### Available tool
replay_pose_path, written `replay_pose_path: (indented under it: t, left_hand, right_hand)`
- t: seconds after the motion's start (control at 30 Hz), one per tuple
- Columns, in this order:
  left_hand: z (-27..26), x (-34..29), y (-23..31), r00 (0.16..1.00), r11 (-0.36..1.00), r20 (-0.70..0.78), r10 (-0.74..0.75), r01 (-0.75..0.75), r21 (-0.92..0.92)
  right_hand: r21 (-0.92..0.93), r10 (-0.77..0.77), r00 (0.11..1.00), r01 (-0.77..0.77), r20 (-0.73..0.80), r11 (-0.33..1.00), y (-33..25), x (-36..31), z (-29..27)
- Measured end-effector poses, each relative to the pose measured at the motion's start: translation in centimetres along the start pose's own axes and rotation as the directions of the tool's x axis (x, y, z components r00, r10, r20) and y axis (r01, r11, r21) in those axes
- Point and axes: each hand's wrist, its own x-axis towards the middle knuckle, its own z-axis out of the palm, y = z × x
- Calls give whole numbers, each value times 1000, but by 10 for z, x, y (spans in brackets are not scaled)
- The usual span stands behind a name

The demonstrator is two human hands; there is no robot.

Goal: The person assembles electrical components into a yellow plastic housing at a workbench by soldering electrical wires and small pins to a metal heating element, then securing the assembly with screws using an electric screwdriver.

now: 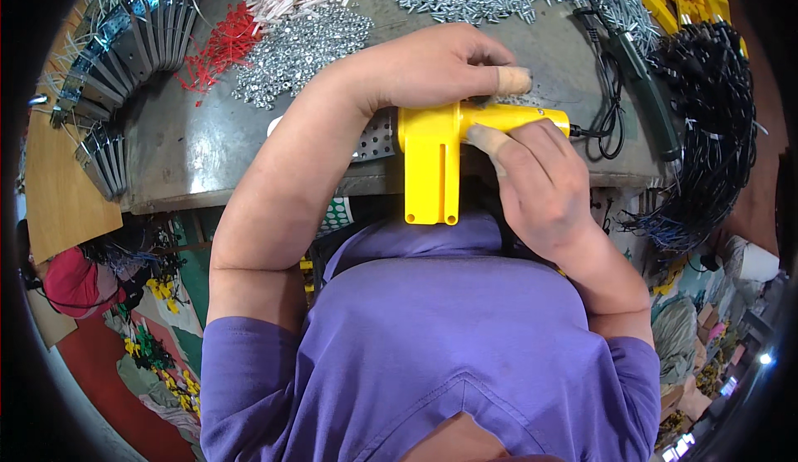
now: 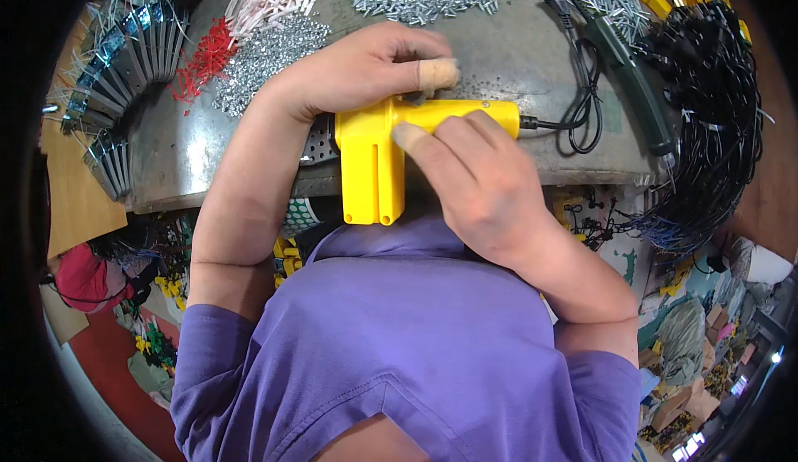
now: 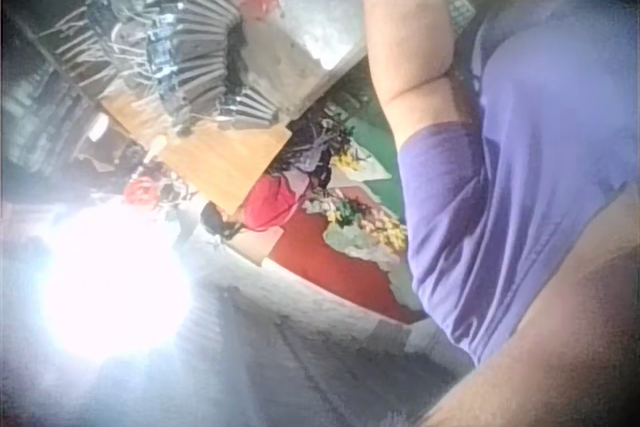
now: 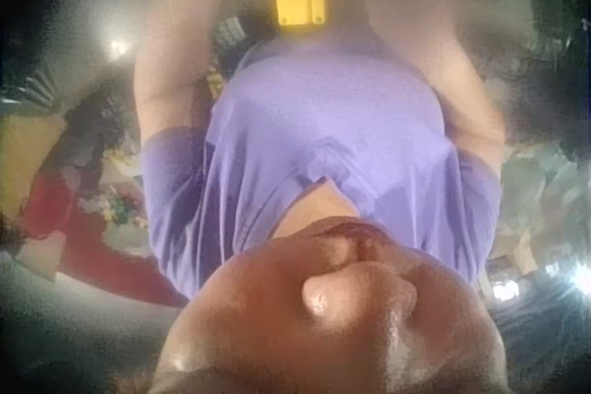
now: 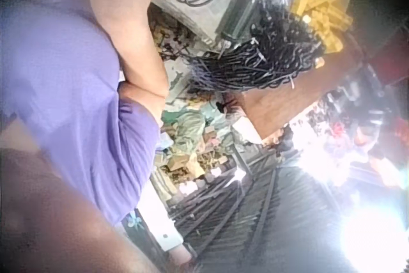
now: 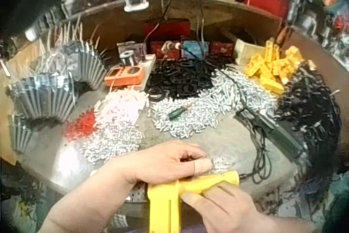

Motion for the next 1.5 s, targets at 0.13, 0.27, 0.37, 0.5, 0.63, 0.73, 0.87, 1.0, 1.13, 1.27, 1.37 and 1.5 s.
replay_pose_path:
  t: [0.13,0.27,0.37,0.5,0.63,0.73,0.87,1.0,1.13,1.27,1.37,1.5]
  left_hand:
    - [-1,-1,1,1000,999,1,2,-2,32]
    - [2,-14,8,960,972,-250,126,-69,224]
    - [6,-48,26,924,797,-275,265,-49,603]
    - [20,-85,42,970,694,19,243,-187,695]
    - [33,-82,30,984,643,11,178,-125,755]
    - [41,-75,24,985,613,-26,168,-84,786]
    - [45,-69,26,978,612,-71,197,-66,788]
    - [49,-67,27,967,629,-104,233,-69,774]
    - [49,-65,26,962,645,-121,247,-70,761]
    - [48,-65,26,961,663,-116,251,-83,744]
    - [49,-63,25,958,674,-119,261,-92,733]
    - [52,-66,22,955,690,-156,253,-65,721]
  right_hand:
    - [-175,-59,997,65,41,982,-10,4,5]
    - [249,-156,954,92,254,964,-6,-3,0]
    - [-323,80,980,-136,-181,936,49,-8,-56]
    - [-694,556,825,-461,-104,554,123,-64,-109]
    - [-322,565,812,-579,-145,749,130,-59,-107]
    - [631,682,716,-462,-150,623,107,-27,-102]
    - [873,509,840,-94,-188,479,59,18,-82]
    - [826,441,870,-72,-223,560,39,29,-75]
    - [831,371,906,-39,-205,555,39,34,-67]
    - [764,286,949,-85,-134,639,40,36,-62]
    - [794,227,967,-49,-113,606,44,39,-59]
    - [846,119,989,8,-85,533,54,46,-49]
